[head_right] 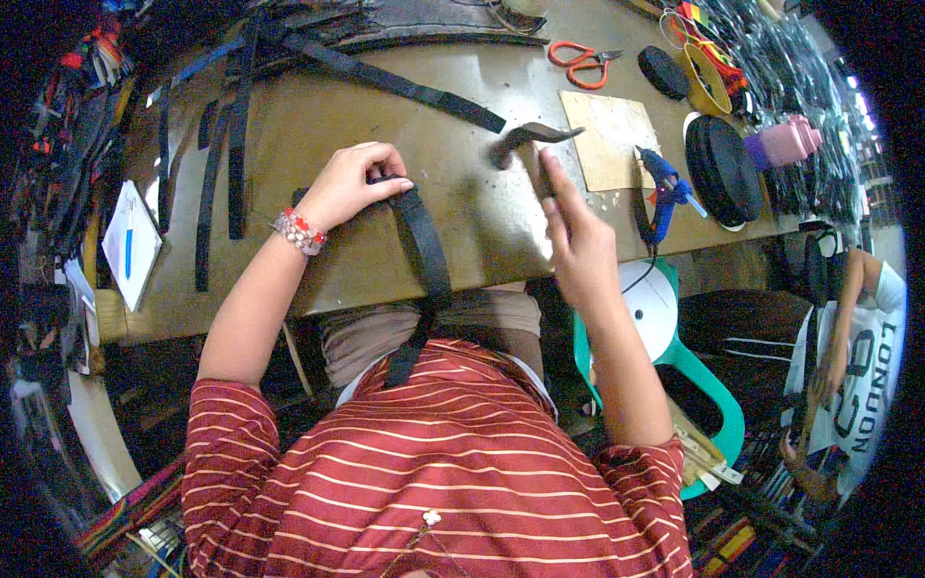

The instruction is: The person assembles black webbing straps into a harness-like structure using a hot glue gun. They repeatedly apply glue to strap ends and press them together, forming multiple joints. The person also handles a white circular disc and a black circular pad, placing them on a nearby chair.

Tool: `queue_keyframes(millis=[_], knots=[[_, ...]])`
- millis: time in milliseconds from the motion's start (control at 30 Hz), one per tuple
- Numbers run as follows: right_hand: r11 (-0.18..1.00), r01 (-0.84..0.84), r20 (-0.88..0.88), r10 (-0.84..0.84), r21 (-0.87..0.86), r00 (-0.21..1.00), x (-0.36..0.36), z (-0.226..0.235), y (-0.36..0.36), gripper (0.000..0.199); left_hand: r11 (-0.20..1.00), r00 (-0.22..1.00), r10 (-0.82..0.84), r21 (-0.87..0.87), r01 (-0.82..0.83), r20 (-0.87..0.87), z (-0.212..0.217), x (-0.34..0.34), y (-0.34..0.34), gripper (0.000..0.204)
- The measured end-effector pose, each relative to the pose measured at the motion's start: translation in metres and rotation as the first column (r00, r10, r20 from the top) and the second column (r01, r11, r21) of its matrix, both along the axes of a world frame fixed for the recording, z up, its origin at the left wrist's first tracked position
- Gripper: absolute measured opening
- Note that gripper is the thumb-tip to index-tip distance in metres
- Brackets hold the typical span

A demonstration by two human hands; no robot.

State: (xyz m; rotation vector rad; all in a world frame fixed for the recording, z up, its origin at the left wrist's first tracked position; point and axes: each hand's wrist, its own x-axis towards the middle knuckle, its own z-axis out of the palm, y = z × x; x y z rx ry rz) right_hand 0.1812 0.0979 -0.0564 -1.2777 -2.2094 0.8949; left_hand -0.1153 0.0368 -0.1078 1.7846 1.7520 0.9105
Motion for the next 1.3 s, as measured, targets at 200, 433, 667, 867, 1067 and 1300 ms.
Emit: queue_keyframes(millis=[200, 433, 667, 867, 1067, 1300], knots=[[0.934, -0.339, 0.412, 0.266, 0.114, 0.872, -0.039, 0.01, -0.053, 0.052, 0.999, 1.0, 0.011, 0.043, -0.011, 0.009, -0.003, 0.0, -0.003, 0.023], [0.907, -0.413, 0.279, 0.377, 0.08, 0.883, -0.036, 0.009, -0.059, 0.066, 0.994, 1.0, 0.013, 0.106, -0.015, 0.018, -0.011, 0.001, -0.005, 0.022], [0.906, -0.39, 0.21, 0.355, 0.163, 0.911, -0.036, 0.009, -0.072, 0.06, 0.99, 0.999, 0.005, 0.143, -0.012, 0.046, 0.005, 0.01, -0.004, 0.012], [0.907, -0.417, 0.305, 0.383, 0.054, 0.872, -0.045, -0.002, -0.077, 0.07, 0.985, 0.997, 0.032, 0.168, -0.043, 0.065, -0.003, 0.007, -0.008, 0.012], [0.913, -0.408, 0.33, 0.377, 0.025, 0.865, -0.049, -0.006, -0.079, 0.068, 0.985, 0.999, 0.033, 0.168, -0.038, 0.032, 0.004, 0.01, -0.011, 0.008], [0.912, -0.41, 0.321, 0.397, -0.029, 0.86, -0.048, -0.005, -0.08, 0.068, 0.981, 1.0, 0.03, 0.191, -0.03, 0.004, 0.009, 0.013, -0.015, 0.007]])
